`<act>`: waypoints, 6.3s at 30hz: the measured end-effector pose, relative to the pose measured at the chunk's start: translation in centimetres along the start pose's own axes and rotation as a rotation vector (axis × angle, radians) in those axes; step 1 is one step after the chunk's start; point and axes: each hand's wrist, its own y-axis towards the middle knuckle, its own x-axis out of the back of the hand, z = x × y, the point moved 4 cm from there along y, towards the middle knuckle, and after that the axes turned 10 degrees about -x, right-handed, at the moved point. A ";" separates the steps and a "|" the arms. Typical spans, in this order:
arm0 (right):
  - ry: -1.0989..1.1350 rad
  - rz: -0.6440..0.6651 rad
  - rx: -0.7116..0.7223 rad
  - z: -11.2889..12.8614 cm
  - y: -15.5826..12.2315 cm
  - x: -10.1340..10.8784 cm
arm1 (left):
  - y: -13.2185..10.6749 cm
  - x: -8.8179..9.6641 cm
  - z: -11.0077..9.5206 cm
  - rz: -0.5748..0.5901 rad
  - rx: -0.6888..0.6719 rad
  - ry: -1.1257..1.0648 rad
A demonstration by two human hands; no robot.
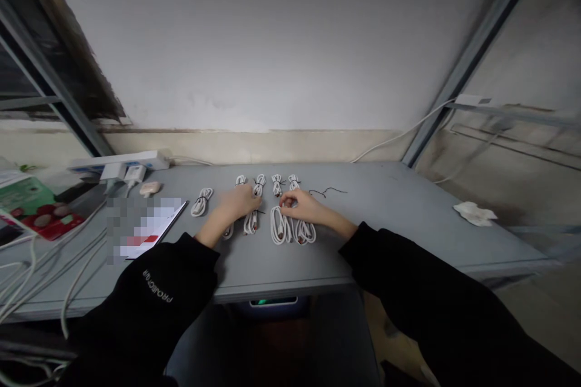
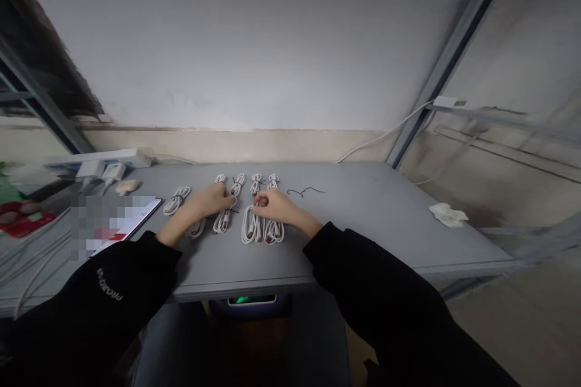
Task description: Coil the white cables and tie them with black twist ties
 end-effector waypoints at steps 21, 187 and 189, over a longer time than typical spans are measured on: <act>0.616 -0.368 -0.009 1.4 -0.7 1.4 | -0.7 0.0 -3.5 -0.403 -0.365 -0.405; 0.511 -0.236 0.028 -1.5 1.5 6.1 | -0.9 -1.8 -5.6 -0.002 -0.389 -0.753; 0.652 -0.116 0.007 -0.8 1.4 4.6 | -1.2 -2.0 -6.1 0.048 -0.458 -0.722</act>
